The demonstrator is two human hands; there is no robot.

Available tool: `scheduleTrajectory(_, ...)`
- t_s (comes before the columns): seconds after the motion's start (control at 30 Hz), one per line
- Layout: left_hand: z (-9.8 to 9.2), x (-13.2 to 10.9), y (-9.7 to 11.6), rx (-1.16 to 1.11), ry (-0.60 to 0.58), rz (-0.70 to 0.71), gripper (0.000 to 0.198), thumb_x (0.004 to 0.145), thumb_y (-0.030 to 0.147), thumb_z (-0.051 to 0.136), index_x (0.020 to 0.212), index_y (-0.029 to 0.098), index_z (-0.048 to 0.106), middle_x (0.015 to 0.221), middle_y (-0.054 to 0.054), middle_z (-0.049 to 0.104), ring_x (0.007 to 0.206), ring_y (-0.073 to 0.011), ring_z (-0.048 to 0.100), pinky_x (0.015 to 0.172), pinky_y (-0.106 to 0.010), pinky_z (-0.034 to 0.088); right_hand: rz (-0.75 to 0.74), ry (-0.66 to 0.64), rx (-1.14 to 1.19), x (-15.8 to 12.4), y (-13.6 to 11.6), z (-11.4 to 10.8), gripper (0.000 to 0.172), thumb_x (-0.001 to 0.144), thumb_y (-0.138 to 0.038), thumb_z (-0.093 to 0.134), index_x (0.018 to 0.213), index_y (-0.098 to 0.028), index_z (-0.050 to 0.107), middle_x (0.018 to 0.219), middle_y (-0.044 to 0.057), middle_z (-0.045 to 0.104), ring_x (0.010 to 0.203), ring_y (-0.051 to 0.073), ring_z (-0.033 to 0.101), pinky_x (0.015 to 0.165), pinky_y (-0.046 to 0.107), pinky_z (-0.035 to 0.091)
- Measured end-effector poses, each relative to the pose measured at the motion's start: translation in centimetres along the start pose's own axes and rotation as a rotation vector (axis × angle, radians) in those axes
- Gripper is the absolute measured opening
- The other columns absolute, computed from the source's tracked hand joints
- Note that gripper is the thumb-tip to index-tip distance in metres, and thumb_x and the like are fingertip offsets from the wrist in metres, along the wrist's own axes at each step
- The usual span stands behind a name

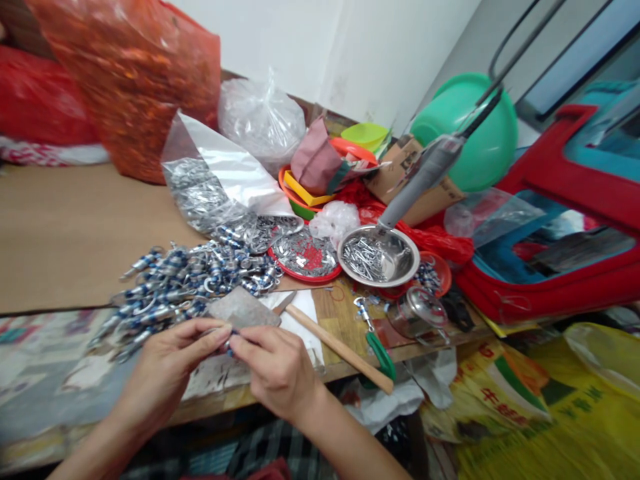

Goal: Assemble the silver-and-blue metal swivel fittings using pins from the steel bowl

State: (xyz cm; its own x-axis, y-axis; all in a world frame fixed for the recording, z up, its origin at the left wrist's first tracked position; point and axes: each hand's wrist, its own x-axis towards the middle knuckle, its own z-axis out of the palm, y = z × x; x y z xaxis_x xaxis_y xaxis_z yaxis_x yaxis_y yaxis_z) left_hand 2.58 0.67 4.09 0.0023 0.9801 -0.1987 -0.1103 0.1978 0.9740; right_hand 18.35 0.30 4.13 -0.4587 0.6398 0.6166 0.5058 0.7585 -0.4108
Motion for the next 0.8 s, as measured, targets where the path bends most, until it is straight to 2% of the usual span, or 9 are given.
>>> scheduleTrajectory(0.1,0.4,-0.3,-0.5,-0.091,0.001,-0.049,0.033,0.062,0.031,0.068,0.092,0.017,0.063,0.077,-0.003,0.068,0.070,-0.0168,0.062,0.067,-0.029,0.051,0.189,0.027,0.141,-0.2,-0.3,0.3,0.025,0.077,-0.012,0.051,0.097,-0.019,0.065,0.081,0.006,0.064,0.072,0.013,0.060,0.063,0.023,0.051)
scheduleTrajectory(0.17,0.5,-0.5,-0.7,-0.125,-0.039,-0.024,0.051,0.061,0.028,0.069,0.110,0.020,0.053,0.081,-0.002,0.067,0.078,-0.0174,0.062,0.071,-0.028,0.051,0.296,0.036,0.206,-0.1,-0.4,0.2,0.019,0.074,-0.015,0.057,0.090,-0.018,0.068,0.075,0.005,0.064,0.068,0.013,0.060,0.059,0.022,0.050)
scheduleTrajectory(0.3,0.4,-0.3,-1.1,-0.150,-0.082,0.006,0.057,0.065,0.029,0.066,0.117,0.022,0.042,0.084,-0.002,0.064,0.082,-0.0180,0.062,0.070,-0.027,0.052,0.362,-0.145,0.276,1.8,2.1,-1.1,0.012,0.072,-0.022,0.062,0.081,-0.020,0.070,0.071,0.003,0.066,0.065,0.013,0.061,0.058,0.022,0.049)
scheduleTrajectory(0.37,0.2,0.0,-1.1,-0.151,-0.109,-0.017,0.055,0.068,0.030,0.063,0.117,0.022,0.041,0.084,-0.002,0.062,0.079,-0.0193,0.062,0.067,-0.030,0.053,0.387,-0.114,0.129,3.4,5.3,-2.1,0.015,0.077,-0.022,0.056,0.086,-0.022,0.068,0.081,0.003,0.068,0.074,0.013,0.062,0.068,0.025,0.049)
scheduleTrajectory(0.4,0.1,0.1,-1.2,-0.151,-0.123,-0.022,0.055,0.069,0.031,0.062,0.117,0.022,0.039,0.084,-0.002,0.061,0.077,-0.0194,0.062,0.066,-0.031,0.054,0.459,-0.052,-0.060,4.2,7.2,-2.4,0.023,0.082,-0.018,0.049,0.097,-0.022,0.065,0.092,0.004,0.067,0.086,0.014,0.061,0.076,0.027,0.047)
scheduleTrajectory(0.47,0.0,0.2,-1.1,-0.144,-0.148,-0.020,0.055,0.069,0.030,0.062,0.118,0.023,0.036,0.082,-0.002,0.060,0.074,-0.0187,0.062,0.065,-0.031,0.053,0.598,-0.190,-0.442,5.6,11.1,-2.9,0.038,0.083,-0.012,0.043,0.117,-0.025,0.052,0.107,0.005,0.062,0.101,0.016,0.055,0.084,0.027,0.043)
scheduleTrajectory(0.57,-0.1,0.1,-1.1,-0.119,-0.162,-0.023,0.056,0.070,0.030,0.061,0.119,0.023,0.034,0.080,-0.002,0.058,0.072,-0.0180,0.062,0.064,-0.030,0.053,0.656,-0.314,-0.527,6.7,15.4,-2.5,0.051,0.074,-0.010,0.055,0.123,-0.023,0.046,0.100,0.008,0.065,0.096,0.022,0.058,0.081,0.030,0.043)
scheduleTrajectory(0.67,-0.1,0.0,-1.1,-0.114,-0.166,-0.045,0.057,0.070,0.031,0.061,0.119,0.023,0.032,0.077,-0.001,0.057,0.070,-0.0176,0.061,0.064,-0.030,0.052,0.667,-0.366,-0.545,6.8,17.0,-1.5,0.048,0.072,-0.011,0.057,0.118,-0.024,0.051,0.091,0.010,0.067,0.092,0.026,0.059,0.081,0.035,0.042)
scheduleTrajectory(0.8,-0.1,0.0,-1.1,-0.120,-0.157,-0.062,0.059,0.068,0.029,0.062,0.119,0.022,0.032,0.075,0.000,0.057,0.069,-0.0181,0.062,0.062,-0.030,0.052,0.673,-0.348,-0.519,6.7,17.4,-1.2,0.044,0.067,-0.007,0.059,0.109,-0.022,0.058,0.095,0.012,0.065,0.096,0.028,0.057,0.084,0.037,0.039)
